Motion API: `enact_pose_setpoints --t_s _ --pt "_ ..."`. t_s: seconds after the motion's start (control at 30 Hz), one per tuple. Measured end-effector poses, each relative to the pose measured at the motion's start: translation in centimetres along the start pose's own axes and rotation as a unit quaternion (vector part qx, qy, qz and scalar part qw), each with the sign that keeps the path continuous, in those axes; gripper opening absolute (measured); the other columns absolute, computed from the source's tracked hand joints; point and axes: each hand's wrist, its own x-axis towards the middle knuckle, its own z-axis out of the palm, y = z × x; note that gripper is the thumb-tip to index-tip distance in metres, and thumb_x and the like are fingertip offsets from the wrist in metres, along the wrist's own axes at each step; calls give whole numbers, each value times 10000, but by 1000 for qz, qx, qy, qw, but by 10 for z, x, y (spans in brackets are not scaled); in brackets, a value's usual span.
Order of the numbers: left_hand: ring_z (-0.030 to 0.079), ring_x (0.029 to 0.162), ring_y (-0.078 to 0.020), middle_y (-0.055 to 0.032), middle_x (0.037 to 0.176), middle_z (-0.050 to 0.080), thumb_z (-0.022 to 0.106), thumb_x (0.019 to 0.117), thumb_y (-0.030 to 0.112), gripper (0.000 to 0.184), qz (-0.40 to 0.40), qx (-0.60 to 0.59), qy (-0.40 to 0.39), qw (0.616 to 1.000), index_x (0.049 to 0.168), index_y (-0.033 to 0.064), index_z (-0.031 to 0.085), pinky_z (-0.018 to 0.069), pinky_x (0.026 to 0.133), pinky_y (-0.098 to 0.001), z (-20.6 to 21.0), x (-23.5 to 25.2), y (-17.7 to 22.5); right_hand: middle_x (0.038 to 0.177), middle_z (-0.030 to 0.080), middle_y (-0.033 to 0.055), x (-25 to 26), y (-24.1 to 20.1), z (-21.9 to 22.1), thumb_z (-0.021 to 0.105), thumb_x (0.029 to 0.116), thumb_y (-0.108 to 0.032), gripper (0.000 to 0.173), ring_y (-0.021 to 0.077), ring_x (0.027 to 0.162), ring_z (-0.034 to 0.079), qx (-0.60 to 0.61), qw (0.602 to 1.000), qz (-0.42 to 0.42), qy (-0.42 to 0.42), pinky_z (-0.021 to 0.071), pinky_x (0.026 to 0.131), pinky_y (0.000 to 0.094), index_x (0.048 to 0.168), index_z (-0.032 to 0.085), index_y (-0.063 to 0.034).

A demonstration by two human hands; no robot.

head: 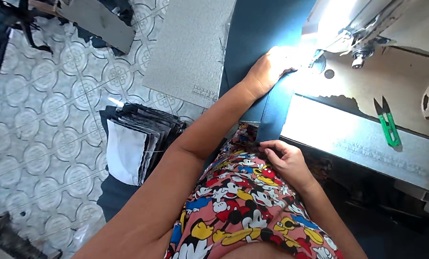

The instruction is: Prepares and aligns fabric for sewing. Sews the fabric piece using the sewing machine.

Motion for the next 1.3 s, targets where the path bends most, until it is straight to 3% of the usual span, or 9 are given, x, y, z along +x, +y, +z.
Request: enact_pose_setpoints --t_s 0.13,0.23,0.3,0.4,0.47,0.6,0.67,0.87,1.3 --pt "663 1123 -287 -134 1088 747 560 1009 59 244 -1 -1 -5 1000 1032 90 801 477 1031 -348 0 1 0 970 773 -27 -5 -18 -26 555 1041 -308 290 51 864 729 -74 996 2 -41 616 807 296 1190 745 -147" --pt "661 1137 -285 -134 1103 750 552 1006 40 256 6 -8 -2 1000 1033 85 803 470 1042 -342 0 -1 -2 858 745 -18 -2 -38 -54 522 1031 -198 270 59 698 698 -122 986 -35 106 613 633 277 1162 744 -117" --pt "665 1131 -280 -133 1102 751 556 1001 34 253 9 -7 2 1000 1023 86 803 475 1036 -337 0 0 -2 973 735 50 14 -40 -62 504 1016 -131 297 116 744 670 -221 955 -68 188 568 647 309 1194 742 -123" --pt "631 1186 -288 -148 1178 706 555 1022 78 239 -5 -5 -8 1000 1019 79 794 491 1040 -373 -2 2 3 999 738 153 36 -28 -51 560 982 -61 311 292 806 703 -321 916 -126 203 576 697 475 1227 747 -105" --pt "592 1253 -301 -126 1247 686 539 1045 142 247 -15 52 -37 998 1066 119 783 483 1014 -469 -9 2 11 1125 731 133 41 -13 -38 572 972 -81 285 323 968 708 -372 889 -163 213 581 793 499 1177 764 -128" --pt "607 1235 -325 -122 1256 682 484 1034 78 314 -11 168 -140 976 1236 127 718 496 941 -501 -16 2 24 1181 743 92 40 12 -27 579 987 -118 295 318 1016 702 -431 833 -224 266 561 805 468 1205 768 -176" --pt "635 1215 -309 -117 1263 699 509 1020 131 316 -2 163 -116 980 1260 129 714 512 942 -483 -6 -8 23 1181 744 89 39 16 -26 579 992 -132 296 318 1008 702 -438 826 -228 270 560 796 465 1219 764 -181" --pt "532 1375 -284 -86 1418 627 493 1066 281 374 -58 101 -96 989 1379 154 653 414 1116 -506 -8 -22 35 1163 749 94 39 17 -26 575 990 -125 287 314 999 704 -436 826 -232 272 557 789 459 1182 779 -183" --pt "509 1403 -267 -47 1447 615 468 1076 318 394 -57 93 -97 989 1394 166 645 382 1154 -495 -5 -27 32 1133 759 71 38 17 -25 598 1001 -149 239 296 985 699 -441 816 -252 275 547 779 426 1126 797 -190"
